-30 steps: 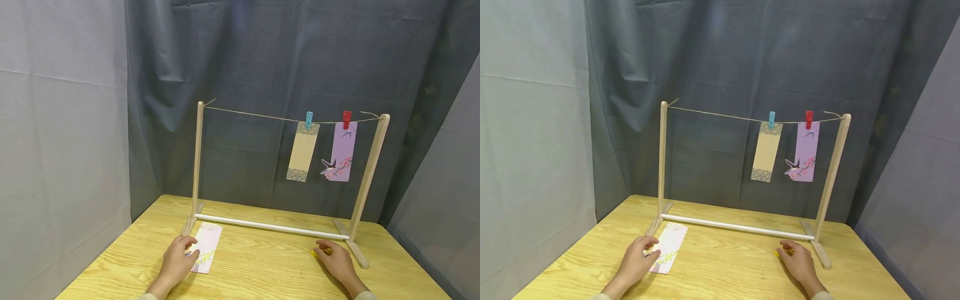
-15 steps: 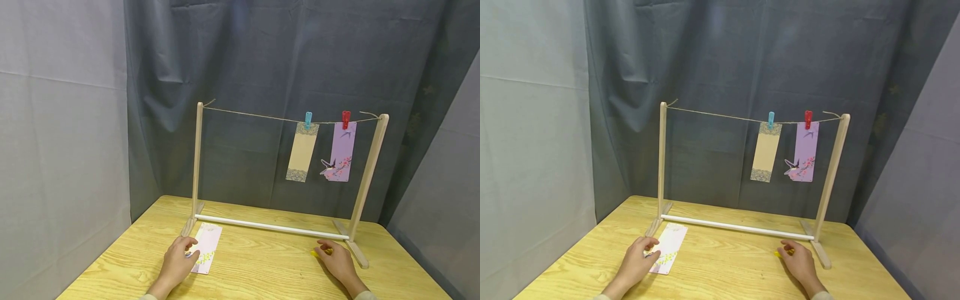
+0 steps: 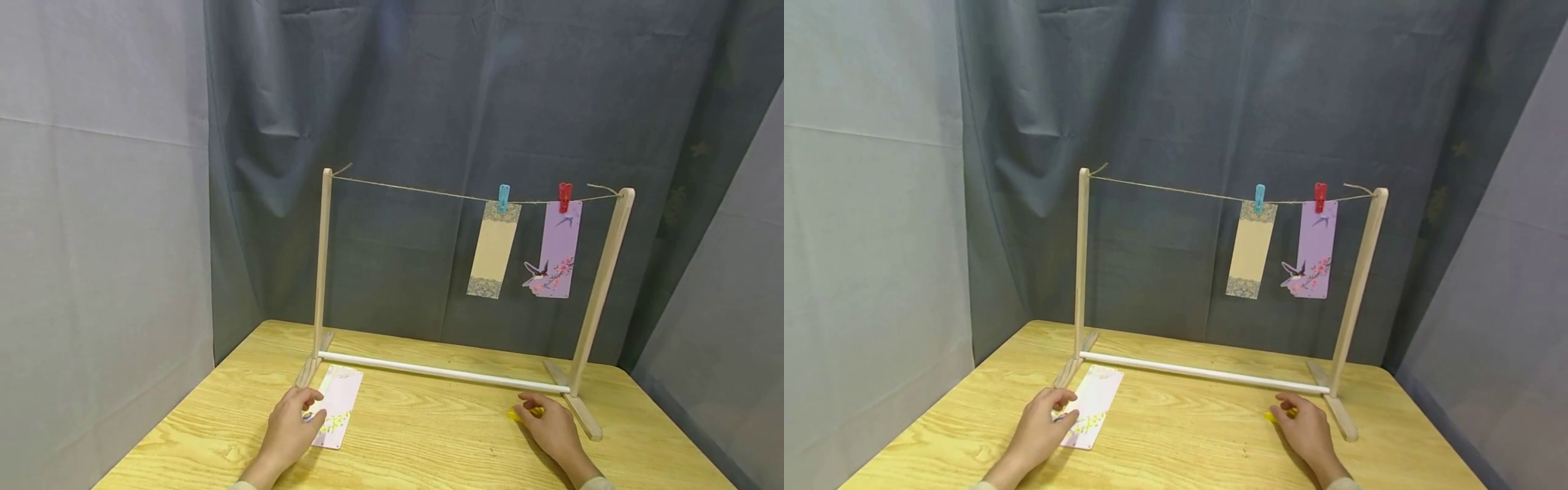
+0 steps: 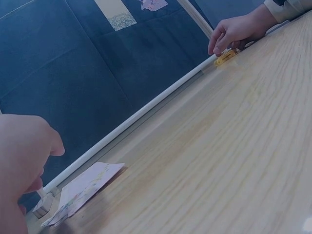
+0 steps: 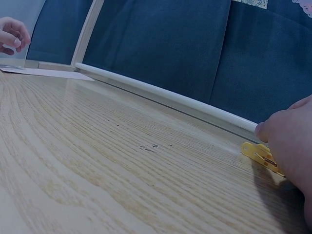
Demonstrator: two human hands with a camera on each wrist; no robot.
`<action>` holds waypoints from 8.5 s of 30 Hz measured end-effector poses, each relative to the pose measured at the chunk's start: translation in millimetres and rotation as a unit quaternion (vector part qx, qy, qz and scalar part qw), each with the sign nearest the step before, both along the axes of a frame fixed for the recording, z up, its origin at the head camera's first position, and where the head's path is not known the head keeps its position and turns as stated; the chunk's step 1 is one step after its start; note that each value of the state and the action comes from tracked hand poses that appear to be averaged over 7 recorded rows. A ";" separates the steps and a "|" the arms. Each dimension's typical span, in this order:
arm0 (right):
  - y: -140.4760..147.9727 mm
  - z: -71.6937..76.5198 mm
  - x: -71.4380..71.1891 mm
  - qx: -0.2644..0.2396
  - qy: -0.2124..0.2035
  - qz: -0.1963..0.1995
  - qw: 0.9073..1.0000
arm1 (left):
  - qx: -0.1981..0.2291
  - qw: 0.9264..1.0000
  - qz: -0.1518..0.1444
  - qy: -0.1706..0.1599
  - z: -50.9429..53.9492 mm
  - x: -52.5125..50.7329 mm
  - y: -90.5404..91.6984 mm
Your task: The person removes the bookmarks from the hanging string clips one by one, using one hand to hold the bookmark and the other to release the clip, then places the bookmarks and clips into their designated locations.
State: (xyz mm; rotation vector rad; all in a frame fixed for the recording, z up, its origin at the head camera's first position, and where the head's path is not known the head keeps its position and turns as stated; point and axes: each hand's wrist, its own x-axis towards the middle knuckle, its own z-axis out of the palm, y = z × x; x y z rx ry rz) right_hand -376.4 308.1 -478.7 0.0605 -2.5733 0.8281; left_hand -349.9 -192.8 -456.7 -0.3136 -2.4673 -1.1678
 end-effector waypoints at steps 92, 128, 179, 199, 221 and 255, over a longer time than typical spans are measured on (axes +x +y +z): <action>-17.5 33.4 -2.5 -0.068 0.052 0.032 0.996 | 0.033 0.998 -0.043 0.026 13.8 -14.4 29.9; -31.4 71.6 7.8 -0.150 0.055 0.063 0.985 | 0.079 0.991 -0.109 0.022 40.3 -35.8 93.4; -17.1 178.6 -2.7 -0.170 0.148 0.092 0.970 | 0.069 0.983 -0.161 0.053 108.5 -110.8 204.1; -20.1 240.4 -40.6 -0.230 0.211 0.099 0.945 | 0.176 0.969 -0.168 -0.034 122.5 -138.4 239.8; -38.7 318.4 -77.0 -0.221 0.138 0.157 0.953 | 0.252 0.953 -0.164 -0.040 144.7 -156.4 282.7; -68.0 360.9 -105.9 -0.188 0.033 0.142 0.971 | 0.286 0.916 -0.276 -0.058 135.8 -154.5 298.1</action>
